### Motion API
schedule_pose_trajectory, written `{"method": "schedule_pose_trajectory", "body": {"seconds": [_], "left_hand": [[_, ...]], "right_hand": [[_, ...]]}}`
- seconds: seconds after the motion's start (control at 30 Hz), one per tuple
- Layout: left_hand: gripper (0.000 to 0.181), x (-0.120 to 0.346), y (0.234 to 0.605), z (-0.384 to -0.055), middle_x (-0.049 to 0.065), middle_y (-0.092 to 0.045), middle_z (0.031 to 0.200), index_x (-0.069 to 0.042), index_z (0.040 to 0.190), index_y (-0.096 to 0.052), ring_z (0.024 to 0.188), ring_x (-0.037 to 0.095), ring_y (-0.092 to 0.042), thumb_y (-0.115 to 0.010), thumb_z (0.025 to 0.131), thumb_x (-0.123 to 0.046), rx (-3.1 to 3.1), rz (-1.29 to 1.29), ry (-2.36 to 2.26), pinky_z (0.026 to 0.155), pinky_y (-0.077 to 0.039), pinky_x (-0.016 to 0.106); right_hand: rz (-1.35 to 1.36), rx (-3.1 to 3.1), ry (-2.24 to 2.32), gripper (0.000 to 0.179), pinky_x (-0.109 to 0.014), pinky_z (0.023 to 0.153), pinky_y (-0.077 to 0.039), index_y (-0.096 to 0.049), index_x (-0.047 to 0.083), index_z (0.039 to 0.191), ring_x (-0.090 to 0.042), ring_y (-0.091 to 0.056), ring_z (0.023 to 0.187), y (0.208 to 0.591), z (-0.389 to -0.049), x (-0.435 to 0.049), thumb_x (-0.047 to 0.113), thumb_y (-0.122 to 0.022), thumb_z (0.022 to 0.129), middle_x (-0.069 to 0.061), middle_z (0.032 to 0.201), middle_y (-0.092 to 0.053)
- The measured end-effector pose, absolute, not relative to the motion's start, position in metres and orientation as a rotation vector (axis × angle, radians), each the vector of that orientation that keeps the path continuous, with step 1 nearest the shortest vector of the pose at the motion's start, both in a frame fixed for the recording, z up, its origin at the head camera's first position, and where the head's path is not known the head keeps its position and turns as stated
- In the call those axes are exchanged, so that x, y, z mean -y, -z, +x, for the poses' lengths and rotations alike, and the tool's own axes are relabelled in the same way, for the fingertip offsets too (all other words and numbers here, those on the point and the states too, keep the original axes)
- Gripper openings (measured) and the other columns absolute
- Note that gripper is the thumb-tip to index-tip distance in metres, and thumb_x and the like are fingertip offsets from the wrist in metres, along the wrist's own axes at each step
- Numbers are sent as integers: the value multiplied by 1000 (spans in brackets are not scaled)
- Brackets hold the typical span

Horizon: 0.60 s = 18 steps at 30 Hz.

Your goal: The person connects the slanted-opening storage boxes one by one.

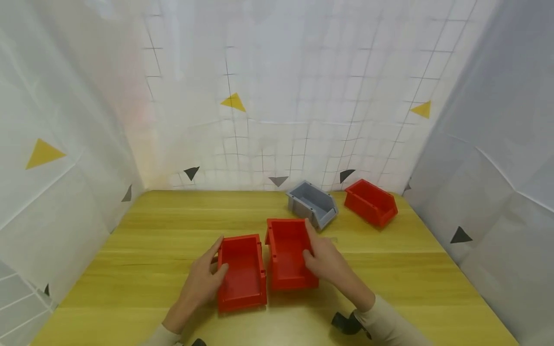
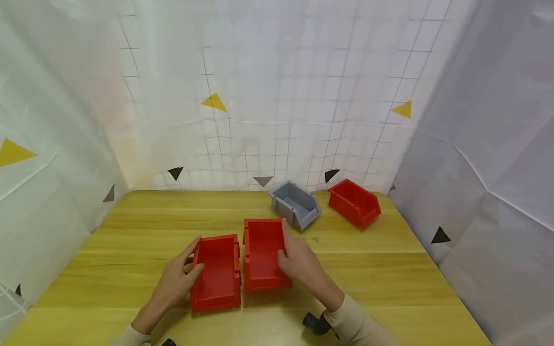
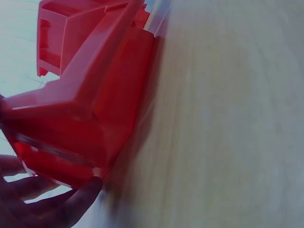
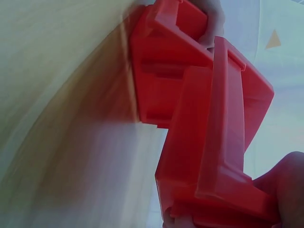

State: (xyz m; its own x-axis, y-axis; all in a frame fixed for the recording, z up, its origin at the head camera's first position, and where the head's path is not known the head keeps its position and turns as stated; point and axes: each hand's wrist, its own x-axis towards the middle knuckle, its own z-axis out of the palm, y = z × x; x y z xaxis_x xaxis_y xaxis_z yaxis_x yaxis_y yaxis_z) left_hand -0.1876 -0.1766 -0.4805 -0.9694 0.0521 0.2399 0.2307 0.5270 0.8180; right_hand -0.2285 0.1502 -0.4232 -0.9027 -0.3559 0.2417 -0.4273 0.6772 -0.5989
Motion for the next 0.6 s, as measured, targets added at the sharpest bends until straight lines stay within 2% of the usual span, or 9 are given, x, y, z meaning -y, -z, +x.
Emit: {"method": "schedule_pose_trajectory", "body": {"seconds": [0.27,0.6], "left_hand": [[72,175,477,-188,18,-51,153,-15,164,-36,121,40,-64,-63,98,-6,2579,-233,1431,95,-55,53],[71,175,478,-187,19,-51,153,-13,164,-36,118,40,-66,-64,99,-5,2572,-233,1445,89,-59,48]], "right_hand": [[662,2788,-1016,77,-26,43,-40,-25,-8,161,-8,-40,44,418,-227,-144,-3,-62,93,5,58,-43],[688,2776,-1010,78,-27,41,-39,-22,-7,162,-8,-37,41,415,-226,-143,-3,-61,94,6,54,-41]]}}
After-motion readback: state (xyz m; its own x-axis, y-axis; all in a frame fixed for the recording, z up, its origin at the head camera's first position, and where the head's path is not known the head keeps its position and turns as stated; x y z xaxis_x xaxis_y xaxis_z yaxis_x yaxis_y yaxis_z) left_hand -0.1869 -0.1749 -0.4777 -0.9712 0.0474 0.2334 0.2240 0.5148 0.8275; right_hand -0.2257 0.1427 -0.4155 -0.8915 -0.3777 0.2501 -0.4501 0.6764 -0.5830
